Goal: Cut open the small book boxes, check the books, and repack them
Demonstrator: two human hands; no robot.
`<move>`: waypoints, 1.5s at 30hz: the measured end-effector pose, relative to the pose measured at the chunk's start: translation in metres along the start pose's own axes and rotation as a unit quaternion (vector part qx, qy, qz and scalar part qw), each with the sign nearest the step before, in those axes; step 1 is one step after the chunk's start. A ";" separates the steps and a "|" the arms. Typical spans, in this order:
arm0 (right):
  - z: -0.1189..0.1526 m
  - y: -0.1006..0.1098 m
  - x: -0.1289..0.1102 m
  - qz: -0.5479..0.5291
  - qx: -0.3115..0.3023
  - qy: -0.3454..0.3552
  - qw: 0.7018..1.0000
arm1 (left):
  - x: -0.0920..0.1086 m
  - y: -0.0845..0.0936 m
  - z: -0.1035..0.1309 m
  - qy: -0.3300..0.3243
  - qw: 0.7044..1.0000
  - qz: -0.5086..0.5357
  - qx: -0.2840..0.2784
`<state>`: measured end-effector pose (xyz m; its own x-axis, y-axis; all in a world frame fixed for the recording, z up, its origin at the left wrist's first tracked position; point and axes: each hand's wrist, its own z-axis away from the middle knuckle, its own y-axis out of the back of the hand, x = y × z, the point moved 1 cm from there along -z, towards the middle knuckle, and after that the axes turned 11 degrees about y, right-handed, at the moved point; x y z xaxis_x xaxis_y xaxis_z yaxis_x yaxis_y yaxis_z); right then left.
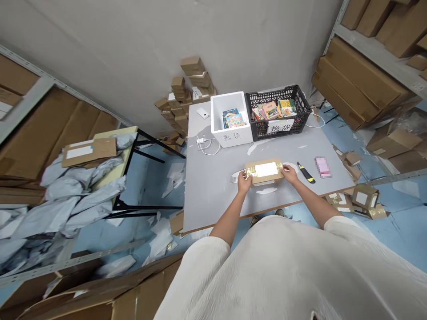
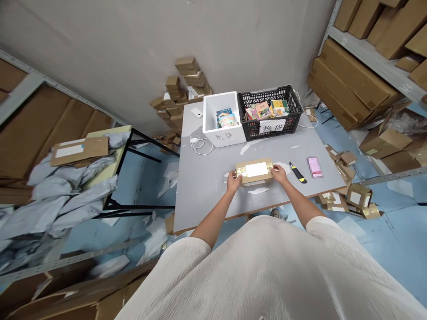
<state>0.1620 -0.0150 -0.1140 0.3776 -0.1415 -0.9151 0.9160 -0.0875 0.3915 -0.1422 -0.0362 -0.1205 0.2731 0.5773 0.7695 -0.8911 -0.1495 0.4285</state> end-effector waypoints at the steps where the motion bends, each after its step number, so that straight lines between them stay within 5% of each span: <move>1: -0.001 0.000 0.000 -0.009 -0.003 0.000 1.000 | 0.001 0.000 0.000 -0.006 1.000 0.006 -0.006; 10: 0.000 0.009 -0.005 -0.043 -0.102 0.020 0.994 | 0.006 0.003 0.011 -0.015 0.995 0.063 -0.083; 17: -0.005 0.017 -0.014 -0.088 -0.076 0.030 0.993 | 0.022 0.008 0.010 0.004 0.994 0.102 -0.031; 21: 0.002 0.013 -0.006 -0.029 -0.064 -0.029 0.997 | 0.009 0.001 0.011 0.031 0.998 0.050 -0.002; 29: 0.019 0.003 0.027 0.069 -0.028 -0.072 0.995 | -0.031 -0.006 0.012 0.064 0.997 0.016 -0.030; 38: 0.008 -0.006 0.032 -0.004 -0.029 -0.027 0.999 | -0.028 -0.011 0.005 0.058 0.995 0.071 -0.038; 45: -0.003 -0.009 0.015 -0.020 -0.075 -0.008 0.997 | -0.008 -0.009 0.004 0.056 0.986 0.114 -0.107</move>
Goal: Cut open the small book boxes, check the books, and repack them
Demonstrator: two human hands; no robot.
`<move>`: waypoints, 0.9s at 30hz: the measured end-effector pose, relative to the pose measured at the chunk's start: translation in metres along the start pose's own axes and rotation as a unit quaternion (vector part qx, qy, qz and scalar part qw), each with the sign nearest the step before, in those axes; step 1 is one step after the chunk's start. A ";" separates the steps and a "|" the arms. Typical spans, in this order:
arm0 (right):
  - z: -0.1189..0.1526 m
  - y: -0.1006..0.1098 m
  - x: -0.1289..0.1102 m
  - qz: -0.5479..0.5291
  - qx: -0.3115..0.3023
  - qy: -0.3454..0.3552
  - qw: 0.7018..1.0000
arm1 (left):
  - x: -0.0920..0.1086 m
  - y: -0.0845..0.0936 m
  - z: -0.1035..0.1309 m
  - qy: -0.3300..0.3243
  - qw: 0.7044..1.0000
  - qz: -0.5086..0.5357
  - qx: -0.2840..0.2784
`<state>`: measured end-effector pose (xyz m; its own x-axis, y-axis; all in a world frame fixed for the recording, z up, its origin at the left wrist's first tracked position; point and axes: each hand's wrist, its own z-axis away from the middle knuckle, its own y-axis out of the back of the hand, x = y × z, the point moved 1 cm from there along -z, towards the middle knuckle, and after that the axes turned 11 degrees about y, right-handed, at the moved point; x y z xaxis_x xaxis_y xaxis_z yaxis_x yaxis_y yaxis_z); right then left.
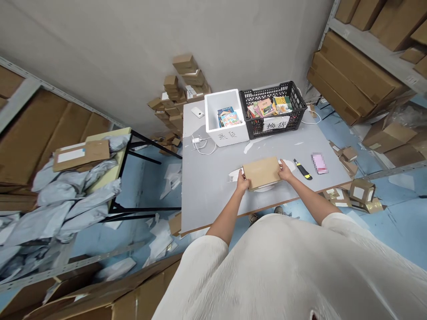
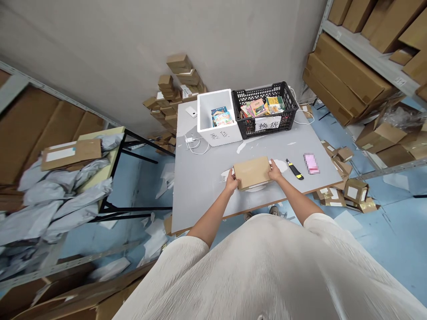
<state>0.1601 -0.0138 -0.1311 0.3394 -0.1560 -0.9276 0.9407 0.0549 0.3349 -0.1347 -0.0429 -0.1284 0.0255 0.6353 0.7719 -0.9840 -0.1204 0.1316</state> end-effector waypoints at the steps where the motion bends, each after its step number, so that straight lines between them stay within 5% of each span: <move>1: 0.000 0.002 -0.004 -0.008 -0.002 -0.002 1.000 | 0.004 0.001 0.000 0.003 1.000 0.002 0.007; 9: -0.002 0.017 -0.039 -0.052 0.060 -0.043 0.996 | 0.027 0.009 -0.002 -0.017 0.996 -0.012 0.085; 16: 0.007 0.014 -0.018 0.077 0.045 -0.054 0.995 | 0.007 0.001 0.006 -0.007 0.994 -0.071 0.085; 27: 0.017 0.017 -0.018 0.071 0.056 0.014 0.996 | 0.003 0.000 0.009 -0.027 0.991 -0.091 0.099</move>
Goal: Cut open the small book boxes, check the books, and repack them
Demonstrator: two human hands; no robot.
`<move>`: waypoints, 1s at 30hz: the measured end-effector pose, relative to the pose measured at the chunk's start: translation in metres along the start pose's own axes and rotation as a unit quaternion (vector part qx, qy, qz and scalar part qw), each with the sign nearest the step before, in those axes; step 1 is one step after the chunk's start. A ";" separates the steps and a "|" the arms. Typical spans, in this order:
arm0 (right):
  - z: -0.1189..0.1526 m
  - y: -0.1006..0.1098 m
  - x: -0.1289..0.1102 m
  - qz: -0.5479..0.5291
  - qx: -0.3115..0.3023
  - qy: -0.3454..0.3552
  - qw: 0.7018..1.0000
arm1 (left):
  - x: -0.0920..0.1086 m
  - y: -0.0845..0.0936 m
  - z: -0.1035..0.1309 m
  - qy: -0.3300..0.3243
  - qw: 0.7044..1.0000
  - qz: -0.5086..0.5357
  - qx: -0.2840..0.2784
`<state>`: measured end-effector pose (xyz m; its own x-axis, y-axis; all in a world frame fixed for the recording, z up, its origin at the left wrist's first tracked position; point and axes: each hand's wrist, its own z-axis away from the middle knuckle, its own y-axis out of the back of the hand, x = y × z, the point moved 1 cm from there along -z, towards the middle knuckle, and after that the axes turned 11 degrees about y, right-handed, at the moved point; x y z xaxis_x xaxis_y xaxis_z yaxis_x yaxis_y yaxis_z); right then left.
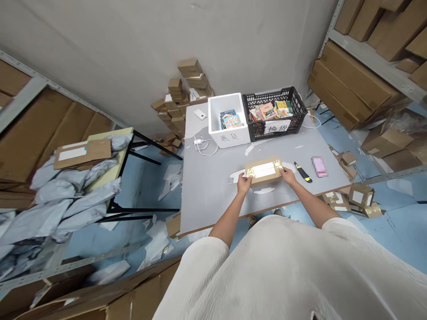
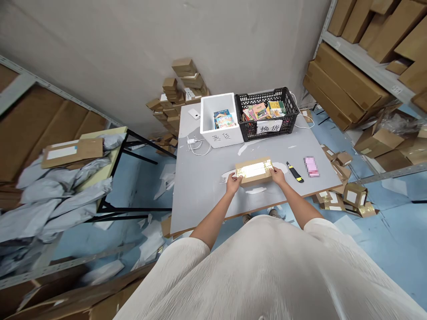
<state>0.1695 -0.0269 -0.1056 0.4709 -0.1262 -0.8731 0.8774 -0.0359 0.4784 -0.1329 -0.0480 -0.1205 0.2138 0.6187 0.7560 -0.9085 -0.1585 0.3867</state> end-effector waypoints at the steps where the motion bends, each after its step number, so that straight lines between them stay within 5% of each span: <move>1: 0.001 0.000 -0.002 -0.003 -0.001 -0.007 1.000 | 0.000 0.000 0.000 0.000 1.000 -0.005 -0.002; 4: 0.003 0.001 -0.010 -0.016 -0.005 -0.026 1.000 | 0.003 0.003 0.002 -0.006 1.000 -0.022 0.005; 8: -0.002 -0.008 -0.033 -0.032 0.005 0.017 0.999 | 0.018 0.021 0.006 -0.068 0.991 -0.055 0.103; 12: -0.008 -0.041 -0.069 -0.037 -0.018 0.110 0.993 | 0.040 0.040 0.021 -0.134 0.984 -0.027 0.115; 15: -0.002 -0.075 -0.090 0.006 -0.018 0.099 0.995 | 0.047 0.053 0.042 -0.197 0.977 0.031 0.081; 21: 0.017 -0.117 -0.110 -0.031 -0.075 0.095 0.992 | 0.024 0.082 0.066 -0.223 0.969 0.010 0.101; 25: 0.017 -0.113 -0.123 -0.007 -0.076 0.135 0.988 | 0.017 0.089 0.058 -0.205 0.974 0.000 0.096; 30: 0.004 -0.080 -0.120 0.012 -0.044 0.165 0.985 | 0.034 0.063 0.047 -0.238 0.970 0.016 0.048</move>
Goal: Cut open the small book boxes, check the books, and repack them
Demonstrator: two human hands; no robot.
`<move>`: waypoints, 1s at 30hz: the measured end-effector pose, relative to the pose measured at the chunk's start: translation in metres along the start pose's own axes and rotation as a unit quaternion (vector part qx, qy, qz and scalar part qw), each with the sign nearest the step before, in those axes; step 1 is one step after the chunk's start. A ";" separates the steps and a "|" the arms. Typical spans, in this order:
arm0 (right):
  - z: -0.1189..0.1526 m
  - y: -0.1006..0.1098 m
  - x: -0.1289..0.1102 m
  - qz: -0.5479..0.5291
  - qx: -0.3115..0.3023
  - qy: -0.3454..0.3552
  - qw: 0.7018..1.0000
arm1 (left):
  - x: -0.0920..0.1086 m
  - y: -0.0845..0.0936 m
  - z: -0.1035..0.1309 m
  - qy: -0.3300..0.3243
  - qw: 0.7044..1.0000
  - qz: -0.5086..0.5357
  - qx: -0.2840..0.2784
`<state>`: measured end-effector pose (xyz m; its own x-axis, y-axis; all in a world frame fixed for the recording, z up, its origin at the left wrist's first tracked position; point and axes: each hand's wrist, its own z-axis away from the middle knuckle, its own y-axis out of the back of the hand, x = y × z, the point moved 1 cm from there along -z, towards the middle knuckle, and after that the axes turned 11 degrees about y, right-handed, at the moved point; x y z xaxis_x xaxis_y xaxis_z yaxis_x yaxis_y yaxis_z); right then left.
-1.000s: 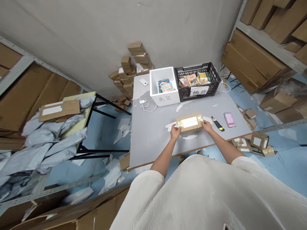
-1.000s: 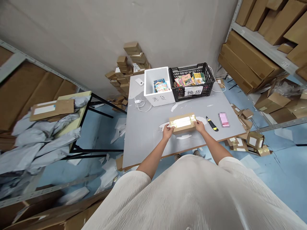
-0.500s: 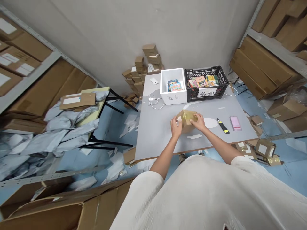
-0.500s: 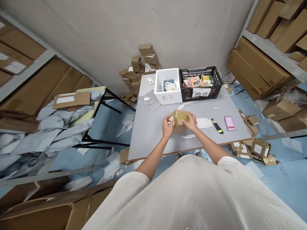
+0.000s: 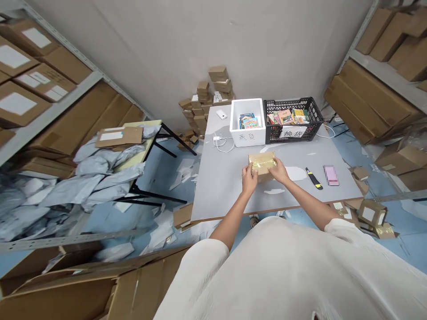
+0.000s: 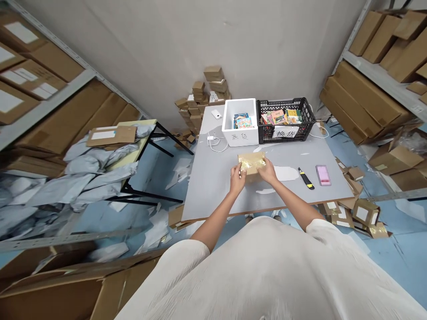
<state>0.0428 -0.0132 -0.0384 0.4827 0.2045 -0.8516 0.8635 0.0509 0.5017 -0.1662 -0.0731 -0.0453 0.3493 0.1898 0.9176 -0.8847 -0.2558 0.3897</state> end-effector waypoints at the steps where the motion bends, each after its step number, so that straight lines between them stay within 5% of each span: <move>1: -0.001 0.009 0.005 0.007 0.007 0.000 1.000 | 0.003 -0.009 -0.003 -0.006 1.000 0.005 -0.017; 6: 0.003 0.050 0.033 0.035 0.023 -0.019 0.999 | 0.007 -0.050 -0.011 -0.010 0.996 0.014 -0.091; 9: 0.009 0.061 0.044 0.014 0.015 -0.020 1.000 | 0.001 -0.060 -0.012 -0.008 0.995 0.011 -0.098; 17: 0.017 0.060 0.050 -0.019 0.047 -0.060 0.997 | 0.012 -0.044 -0.016 -0.072 0.992 -0.074 -0.074; 24: 0.005 0.056 0.049 -0.005 0.044 -0.056 0.997 | 0.041 -0.058 -0.009 -0.160 0.962 -0.160 -0.154; 30: -0.014 0.031 0.043 -0.068 0.000 -0.044 0.997 | 0.037 -0.033 -0.013 -0.072 0.984 -0.162 -0.035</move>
<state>0.0883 0.0109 -0.0571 0.3722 0.1098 -0.9216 0.9219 0.0715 0.3809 -0.1286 -0.0454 -0.0253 0.6521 0.1139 0.7496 -0.7369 -0.1373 0.6619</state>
